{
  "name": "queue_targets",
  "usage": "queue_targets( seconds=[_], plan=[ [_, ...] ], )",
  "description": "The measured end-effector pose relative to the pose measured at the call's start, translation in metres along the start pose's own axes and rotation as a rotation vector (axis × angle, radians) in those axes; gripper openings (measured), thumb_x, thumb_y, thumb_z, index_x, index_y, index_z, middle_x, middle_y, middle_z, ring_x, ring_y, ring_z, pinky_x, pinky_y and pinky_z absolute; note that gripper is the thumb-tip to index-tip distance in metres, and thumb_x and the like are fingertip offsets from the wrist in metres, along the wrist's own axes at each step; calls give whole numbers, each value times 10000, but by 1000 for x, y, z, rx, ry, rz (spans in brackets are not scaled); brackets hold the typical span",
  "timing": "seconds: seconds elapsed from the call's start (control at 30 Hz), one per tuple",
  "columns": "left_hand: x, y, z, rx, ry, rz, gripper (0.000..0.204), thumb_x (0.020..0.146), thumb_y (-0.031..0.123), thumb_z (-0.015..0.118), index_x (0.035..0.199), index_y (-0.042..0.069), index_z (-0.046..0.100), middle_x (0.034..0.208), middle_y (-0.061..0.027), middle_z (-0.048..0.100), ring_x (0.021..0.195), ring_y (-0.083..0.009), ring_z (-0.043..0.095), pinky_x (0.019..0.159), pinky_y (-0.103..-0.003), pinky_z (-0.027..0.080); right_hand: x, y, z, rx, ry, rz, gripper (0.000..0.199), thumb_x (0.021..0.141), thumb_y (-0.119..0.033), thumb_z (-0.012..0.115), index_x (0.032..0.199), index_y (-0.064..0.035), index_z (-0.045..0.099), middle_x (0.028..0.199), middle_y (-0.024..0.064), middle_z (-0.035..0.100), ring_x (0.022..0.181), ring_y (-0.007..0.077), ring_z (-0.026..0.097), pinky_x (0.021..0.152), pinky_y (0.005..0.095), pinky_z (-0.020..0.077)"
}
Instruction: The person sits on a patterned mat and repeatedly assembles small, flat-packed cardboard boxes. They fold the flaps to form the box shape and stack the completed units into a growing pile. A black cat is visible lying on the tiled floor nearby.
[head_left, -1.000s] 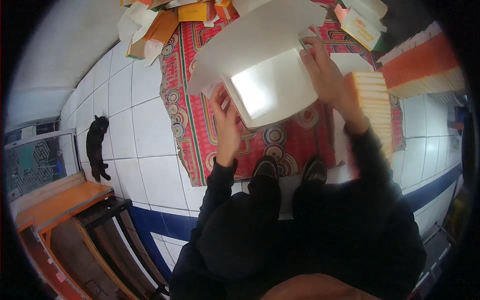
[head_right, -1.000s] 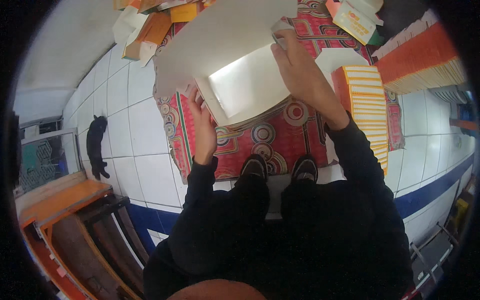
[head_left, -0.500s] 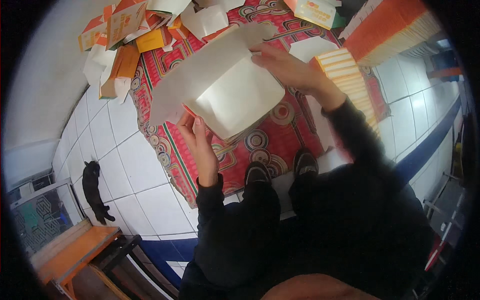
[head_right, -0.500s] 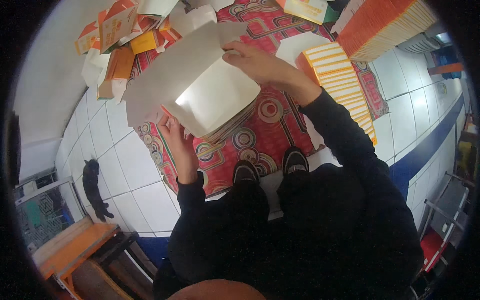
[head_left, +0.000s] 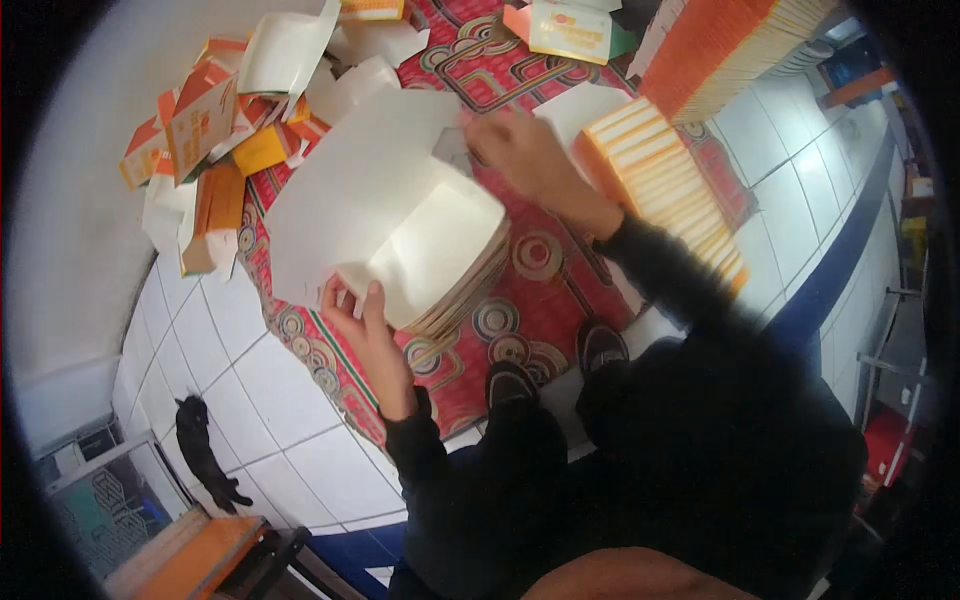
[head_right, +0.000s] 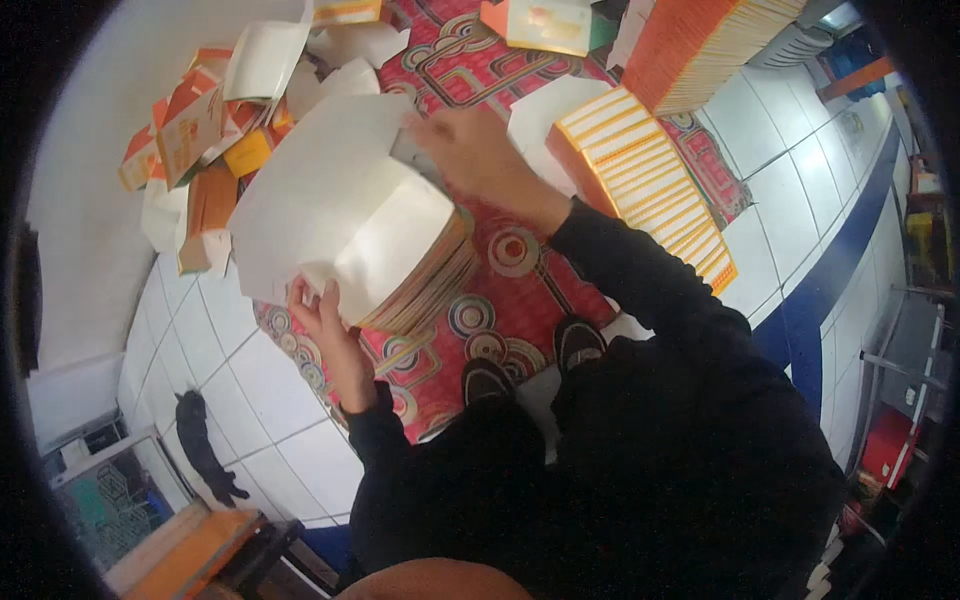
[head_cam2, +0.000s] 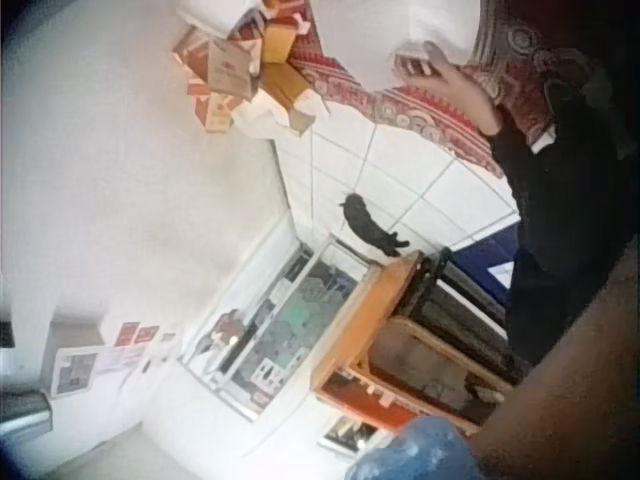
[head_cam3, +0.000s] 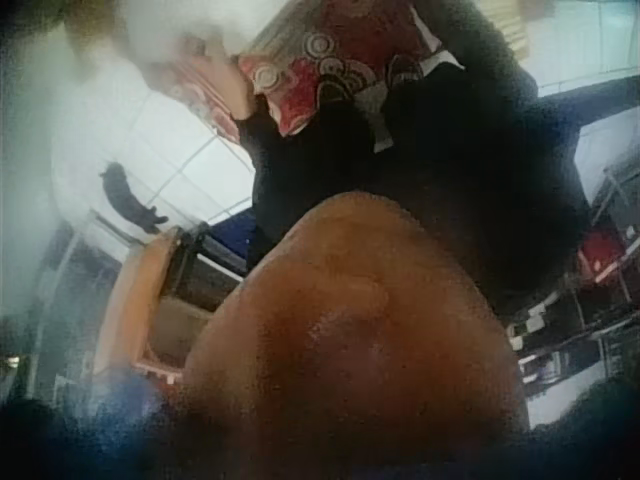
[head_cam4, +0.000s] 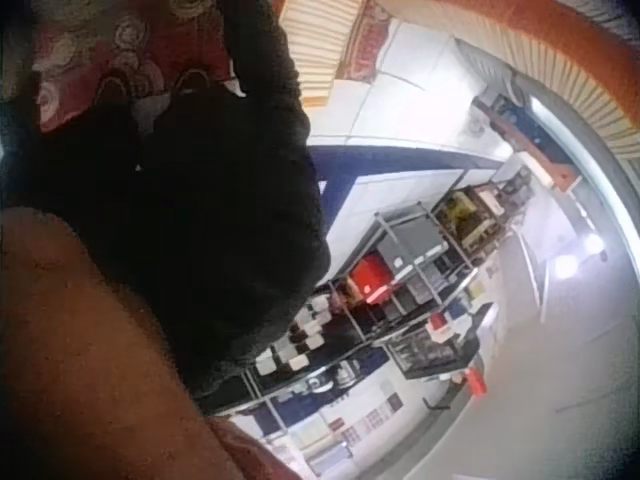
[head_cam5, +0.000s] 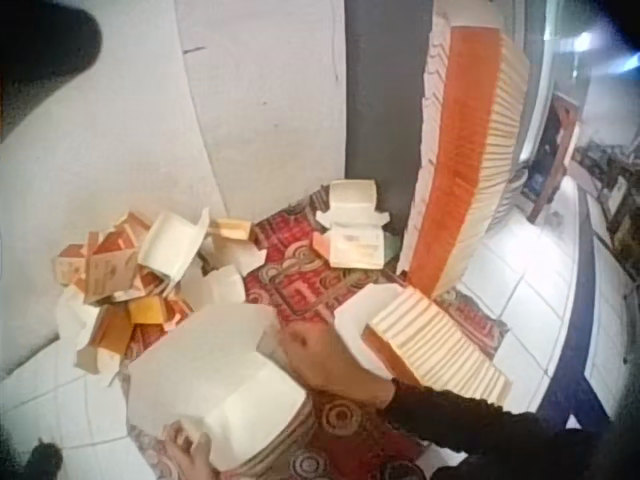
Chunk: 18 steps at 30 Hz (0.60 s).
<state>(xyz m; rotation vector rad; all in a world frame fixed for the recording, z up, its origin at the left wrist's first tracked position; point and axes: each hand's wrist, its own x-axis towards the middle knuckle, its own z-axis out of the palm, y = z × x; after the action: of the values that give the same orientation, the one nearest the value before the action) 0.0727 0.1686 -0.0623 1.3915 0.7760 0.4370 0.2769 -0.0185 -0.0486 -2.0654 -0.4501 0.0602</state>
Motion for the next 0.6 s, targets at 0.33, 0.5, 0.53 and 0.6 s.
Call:
queue_targets(
  seconds=[0.33,0.5,0.53,0.6],
  plan=[
    [72,-5,-15,-70,24,-121,709,895,374,651,1489,131,348,1416,-109,506,1294,-289,513,1019,-454,475,202,305,-66,1378,691,590,296,981,-327,564,1089,-51,553,836,76,618,742,193,639,612,345,547],
    [58,11,-18,-60,69,-49,667,912,357,619,1477,122,355,1423,-121,474,1325,-296,482,1077,-478,432,200,191,-50,1174,613,341,323,997,-367,559,1022,-46,534,955,88,602,914,237,624,784,395,549],
    [53,11,-29,-45,69,-47,663,913,357,612,1477,123,356,1430,-121,466,1332,-295,471,1083,-472,420,189,148,-47,1134,477,256,327,992,-366,571,1042,-44,543,980,87,603,938,226,624,825,385,538],
    [57,9,-30,-31,33,-64,661,914,358,605,1478,122,356,1438,-119,459,1342,-293,456,1089,-465,405,180,121,-55,909,382,128,393,965,-434,611,1030,-46,605,945,84,647,850,202,641,749,331,543]
  ],
)
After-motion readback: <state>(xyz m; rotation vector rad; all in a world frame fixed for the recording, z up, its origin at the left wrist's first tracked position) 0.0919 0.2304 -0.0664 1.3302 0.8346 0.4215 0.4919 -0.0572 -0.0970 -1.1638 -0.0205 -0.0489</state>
